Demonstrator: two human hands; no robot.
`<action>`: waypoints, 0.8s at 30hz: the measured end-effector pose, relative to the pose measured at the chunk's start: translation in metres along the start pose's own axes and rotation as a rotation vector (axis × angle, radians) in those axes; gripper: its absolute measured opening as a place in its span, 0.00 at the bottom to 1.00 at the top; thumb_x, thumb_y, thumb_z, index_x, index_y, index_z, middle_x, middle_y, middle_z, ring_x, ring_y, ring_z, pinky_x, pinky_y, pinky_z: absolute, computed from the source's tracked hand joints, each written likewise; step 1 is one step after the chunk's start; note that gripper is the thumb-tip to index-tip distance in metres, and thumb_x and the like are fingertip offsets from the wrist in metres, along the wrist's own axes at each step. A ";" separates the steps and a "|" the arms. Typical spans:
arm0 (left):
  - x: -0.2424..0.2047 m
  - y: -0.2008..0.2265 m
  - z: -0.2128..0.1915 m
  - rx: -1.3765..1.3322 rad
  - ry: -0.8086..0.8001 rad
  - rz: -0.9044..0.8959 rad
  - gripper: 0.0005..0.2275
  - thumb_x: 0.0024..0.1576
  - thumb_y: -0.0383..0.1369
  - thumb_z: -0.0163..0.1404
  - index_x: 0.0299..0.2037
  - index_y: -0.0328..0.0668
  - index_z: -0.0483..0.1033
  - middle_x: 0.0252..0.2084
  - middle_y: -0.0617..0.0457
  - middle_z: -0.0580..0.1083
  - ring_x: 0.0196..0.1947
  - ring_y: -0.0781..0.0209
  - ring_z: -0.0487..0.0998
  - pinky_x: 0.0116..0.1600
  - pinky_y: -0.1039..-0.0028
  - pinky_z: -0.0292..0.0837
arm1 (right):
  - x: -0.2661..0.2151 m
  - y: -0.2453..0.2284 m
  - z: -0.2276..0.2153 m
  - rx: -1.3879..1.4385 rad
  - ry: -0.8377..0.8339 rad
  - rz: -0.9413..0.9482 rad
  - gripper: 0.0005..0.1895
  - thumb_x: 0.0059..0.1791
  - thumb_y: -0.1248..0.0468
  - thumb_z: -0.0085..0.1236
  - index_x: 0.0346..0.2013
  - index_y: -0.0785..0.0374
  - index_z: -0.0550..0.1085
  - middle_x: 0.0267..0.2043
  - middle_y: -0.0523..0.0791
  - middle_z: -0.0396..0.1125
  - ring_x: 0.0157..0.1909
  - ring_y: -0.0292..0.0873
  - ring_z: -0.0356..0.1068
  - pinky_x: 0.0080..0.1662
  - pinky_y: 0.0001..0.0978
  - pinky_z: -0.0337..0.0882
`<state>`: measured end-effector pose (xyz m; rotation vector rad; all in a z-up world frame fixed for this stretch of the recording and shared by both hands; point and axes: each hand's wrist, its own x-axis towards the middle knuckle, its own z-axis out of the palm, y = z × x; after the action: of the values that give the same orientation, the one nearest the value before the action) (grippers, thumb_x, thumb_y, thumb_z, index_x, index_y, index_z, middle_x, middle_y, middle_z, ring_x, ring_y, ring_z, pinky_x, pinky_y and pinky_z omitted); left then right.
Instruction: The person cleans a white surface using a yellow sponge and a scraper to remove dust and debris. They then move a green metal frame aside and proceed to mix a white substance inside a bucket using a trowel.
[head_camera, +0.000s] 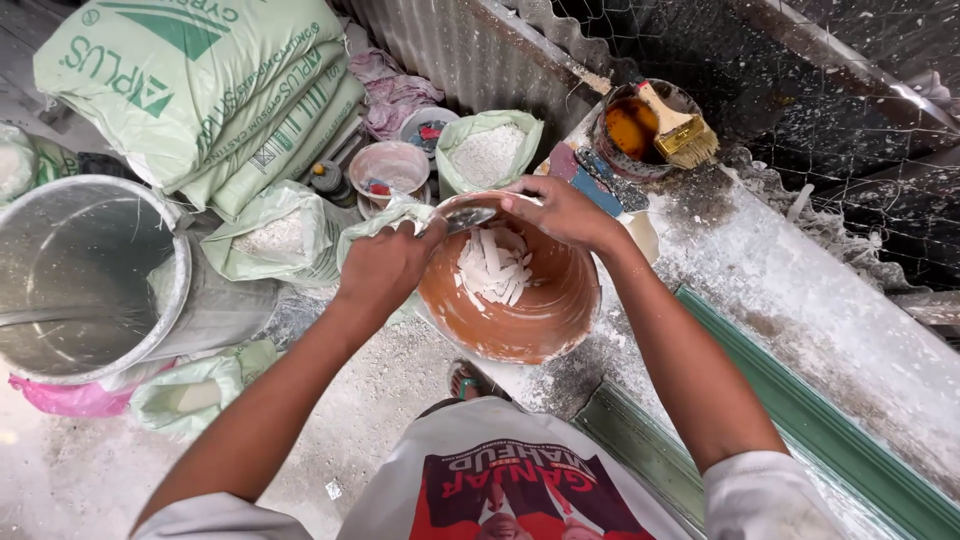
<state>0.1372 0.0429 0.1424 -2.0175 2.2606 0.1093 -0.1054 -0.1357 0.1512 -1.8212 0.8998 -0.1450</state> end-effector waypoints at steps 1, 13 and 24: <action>-0.002 0.001 -0.004 -0.055 0.079 -0.032 0.16 0.63 0.32 0.41 0.61 0.53 0.72 0.38 0.43 0.79 0.38 0.44 0.83 0.37 0.56 0.78 | -0.001 0.003 -0.003 -0.001 0.016 0.003 0.26 0.52 0.45 0.54 0.58 0.58 0.73 0.51 0.49 0.73 0.52 0.44 0.72 0.54 0.41 0.70; 0.037 0.043 0.214 -1.358 0.397 -0.394 0.20 0.63 0.34 0.50 0.64 0.36 0.66 0.44 0.40 0.73 0.40 0.47 0.73 0.46 0.60 0.70 | -0.134 0.111 -0.066 0.437 0.431 0.296 0.31 0.53 0.63 0.48 0.71 0.63 0.60 0.69 0.51 0.62 0.67 0.49 0.63 0.65 0.43 0.61; 0.056 0.128 0.192 -2.312 0.480 -0.395 0.25 0.68 0.44 0.36 0.71 0.37 0.59 0.70 0.48 0.65 0.69 0.55 0.66 0.70 0.65 0.60 | -0.142 0.069 -0.078 0.536 0.458 0.414 0.35 0.50 0.60 0.48 0.73 0.59 0.58 0.68 0.51 0.62 0.65 0.52 0.65 0.60 0.50 0.66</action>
<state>0.0107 0.0263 -0.0578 -2.7731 0.9907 3.6917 -0.2790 -0.1153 0.1701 -1.0916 1.3844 -0.5024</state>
